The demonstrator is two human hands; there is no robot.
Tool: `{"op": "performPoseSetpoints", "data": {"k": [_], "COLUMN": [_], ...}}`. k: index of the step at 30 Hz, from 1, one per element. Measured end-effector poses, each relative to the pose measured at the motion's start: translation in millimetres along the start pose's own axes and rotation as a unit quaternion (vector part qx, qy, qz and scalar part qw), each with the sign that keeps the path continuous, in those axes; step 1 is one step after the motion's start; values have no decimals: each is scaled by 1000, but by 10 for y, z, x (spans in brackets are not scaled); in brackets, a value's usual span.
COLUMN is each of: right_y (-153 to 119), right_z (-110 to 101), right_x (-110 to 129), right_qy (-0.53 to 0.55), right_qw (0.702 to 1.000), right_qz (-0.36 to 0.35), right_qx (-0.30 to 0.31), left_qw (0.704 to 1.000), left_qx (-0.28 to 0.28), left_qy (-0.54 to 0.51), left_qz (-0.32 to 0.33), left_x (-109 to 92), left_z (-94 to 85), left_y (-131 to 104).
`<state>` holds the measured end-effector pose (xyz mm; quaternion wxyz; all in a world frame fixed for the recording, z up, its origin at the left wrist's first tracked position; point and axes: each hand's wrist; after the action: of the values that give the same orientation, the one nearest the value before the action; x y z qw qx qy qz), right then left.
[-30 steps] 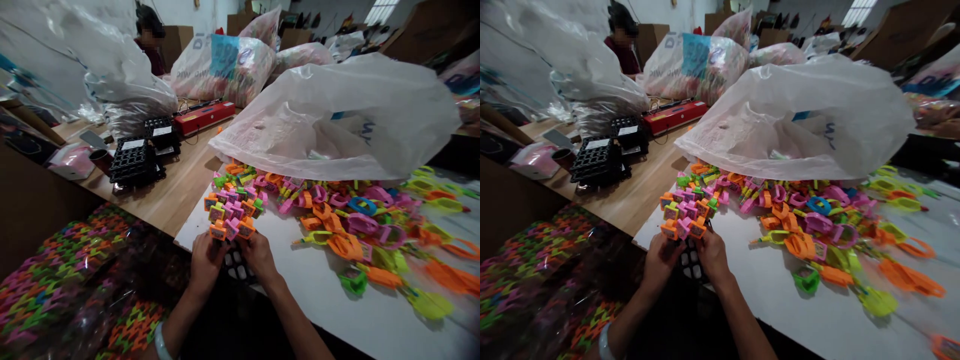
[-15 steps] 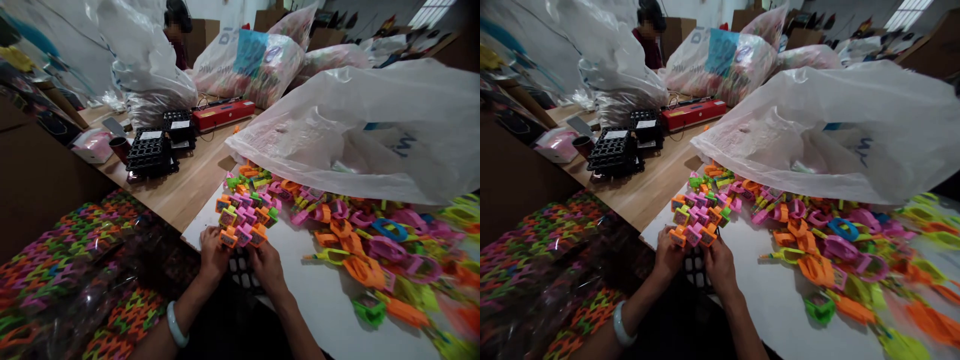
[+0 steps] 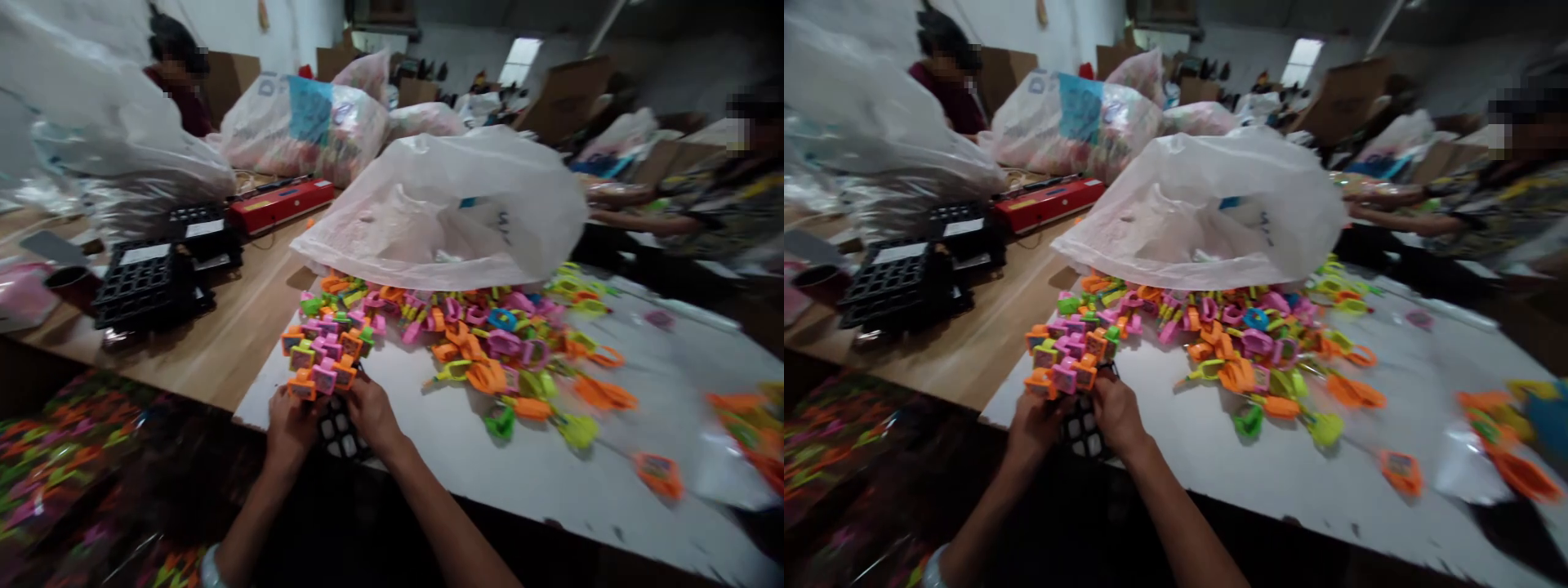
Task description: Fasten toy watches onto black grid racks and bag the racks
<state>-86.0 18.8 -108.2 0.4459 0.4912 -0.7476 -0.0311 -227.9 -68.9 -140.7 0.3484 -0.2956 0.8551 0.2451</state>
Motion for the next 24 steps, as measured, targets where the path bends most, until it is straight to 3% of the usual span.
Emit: {"op": "performPoseSetpoints", "data": {"k": [4, 5, 7, 9, 11, 14, 16, 18, 21, 24], "right_y": [-111, -179, -350, -535, -691, -818, -835, -819, -763, -655], "right_z": [-372, -491, -705, -836, -872, -847, -856, -901, -987, -1034], "right_x": [-103, -158, -283, -382, -405, -305, -226, -187, -194, -201], "right_qy": [-37, -88, -210, -291, -289, -208, -160, -145, -181, -187], "right_qw": [994, 988, 966, 946, 951, 977, 986, 989, 975, 951], "right_qz": [-26, -13, 36, 71, 57, -9, -33, -7, 122, 244], "right_qx": [-96, -123, -147, -127, -90, -41, -18, -21, -32, 27], "left_qw": [998, 998, 995, 985, 978, 956, 926, 898, 889, 895], "left_qx": [28, 13, -68, -170, -175, 27, 147, 236, 270, 259], "left_qy": [-60, -66, -57, -25, 17, 135, 219, 285, 316, 308], "left_qz": [-1, -18, -39, 5, 117, 260, 271, 236, 193, 190], "left_x": [-14, -42, -161, -383, -684, -1130, -1319, -1393, -1367, -1335], "left_z": [-208, -296, -506, -719, -865, -854, -711, -535, -362, -358], "left_y": [-106, -144, -176, -95, 112, 543, 793, 949, 1014, 997]}}
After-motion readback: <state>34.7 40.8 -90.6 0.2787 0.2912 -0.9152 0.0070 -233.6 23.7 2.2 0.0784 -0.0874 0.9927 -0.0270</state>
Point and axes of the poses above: each hand's wrist, its own y-axis towards the middle knuckle, its own z-axis out of the palm, x = y × z, and after that the axes turned 14 degrees about -z, right-handed
